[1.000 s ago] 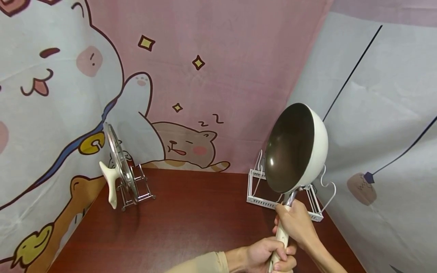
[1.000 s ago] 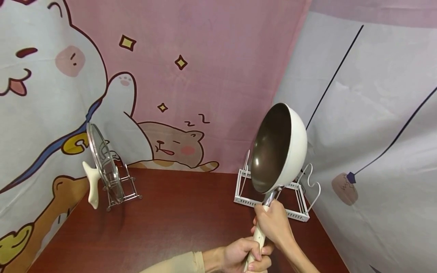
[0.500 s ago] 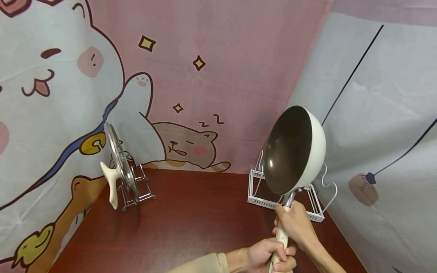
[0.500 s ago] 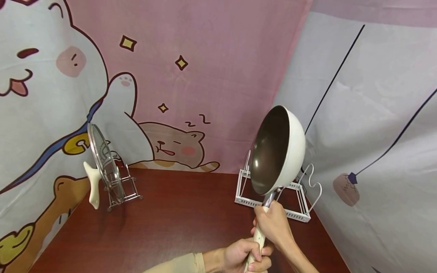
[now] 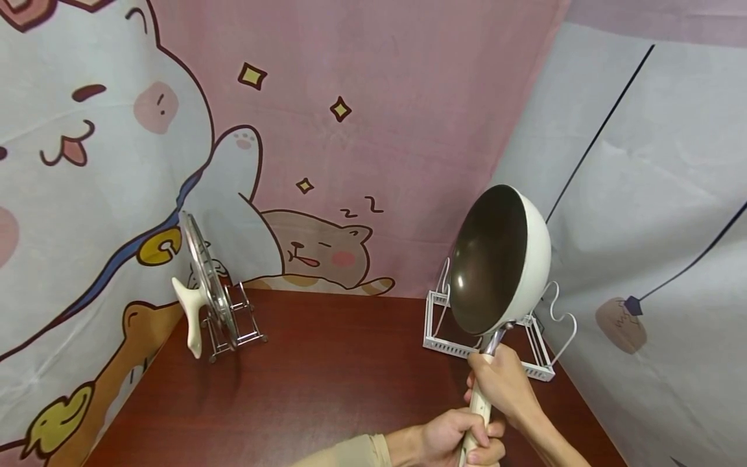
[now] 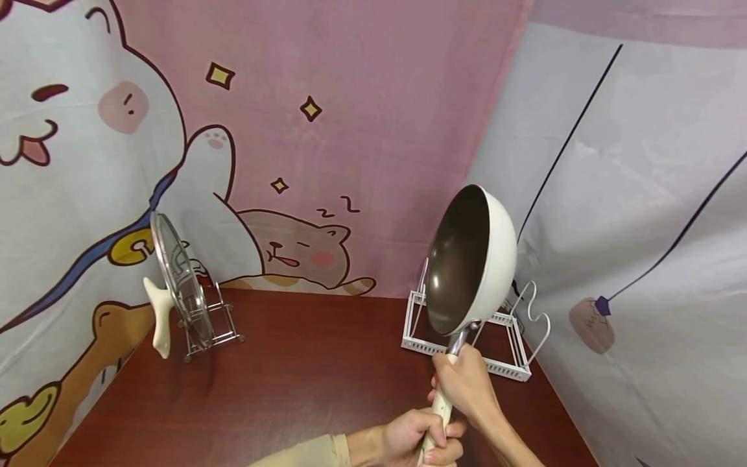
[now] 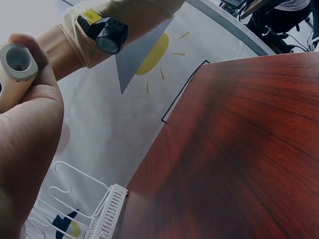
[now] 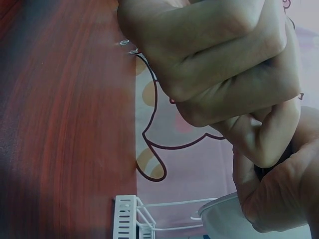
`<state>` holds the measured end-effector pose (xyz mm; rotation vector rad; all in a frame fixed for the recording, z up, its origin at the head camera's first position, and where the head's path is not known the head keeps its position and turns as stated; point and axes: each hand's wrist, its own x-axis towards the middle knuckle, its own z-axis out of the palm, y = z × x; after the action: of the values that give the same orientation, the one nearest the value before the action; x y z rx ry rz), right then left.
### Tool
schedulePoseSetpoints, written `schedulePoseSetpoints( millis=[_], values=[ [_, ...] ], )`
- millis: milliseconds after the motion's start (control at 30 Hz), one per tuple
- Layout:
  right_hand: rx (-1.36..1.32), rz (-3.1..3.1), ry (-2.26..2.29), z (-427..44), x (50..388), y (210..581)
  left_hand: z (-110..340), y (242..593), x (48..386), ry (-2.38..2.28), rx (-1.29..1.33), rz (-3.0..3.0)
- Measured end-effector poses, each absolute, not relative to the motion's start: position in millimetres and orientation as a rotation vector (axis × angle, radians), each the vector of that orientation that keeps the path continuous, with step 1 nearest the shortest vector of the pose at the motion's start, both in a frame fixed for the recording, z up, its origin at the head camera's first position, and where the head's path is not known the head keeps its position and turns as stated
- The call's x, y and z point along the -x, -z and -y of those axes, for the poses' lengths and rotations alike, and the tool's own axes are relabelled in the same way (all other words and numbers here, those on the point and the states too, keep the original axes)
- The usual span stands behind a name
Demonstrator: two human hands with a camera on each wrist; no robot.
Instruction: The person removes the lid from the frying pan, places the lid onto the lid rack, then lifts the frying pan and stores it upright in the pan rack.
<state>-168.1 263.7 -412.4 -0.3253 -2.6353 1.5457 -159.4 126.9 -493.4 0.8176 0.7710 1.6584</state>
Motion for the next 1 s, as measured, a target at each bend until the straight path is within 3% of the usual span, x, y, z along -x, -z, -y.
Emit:
schedulePoseSetpoints(
  millis=[1000],
  values=[
    [0.344,2.647,-1.566,-262.9,172.1,417.7,-127.3,499.0,161.2,-1.665,-0.804,-0.745]
  ],
)
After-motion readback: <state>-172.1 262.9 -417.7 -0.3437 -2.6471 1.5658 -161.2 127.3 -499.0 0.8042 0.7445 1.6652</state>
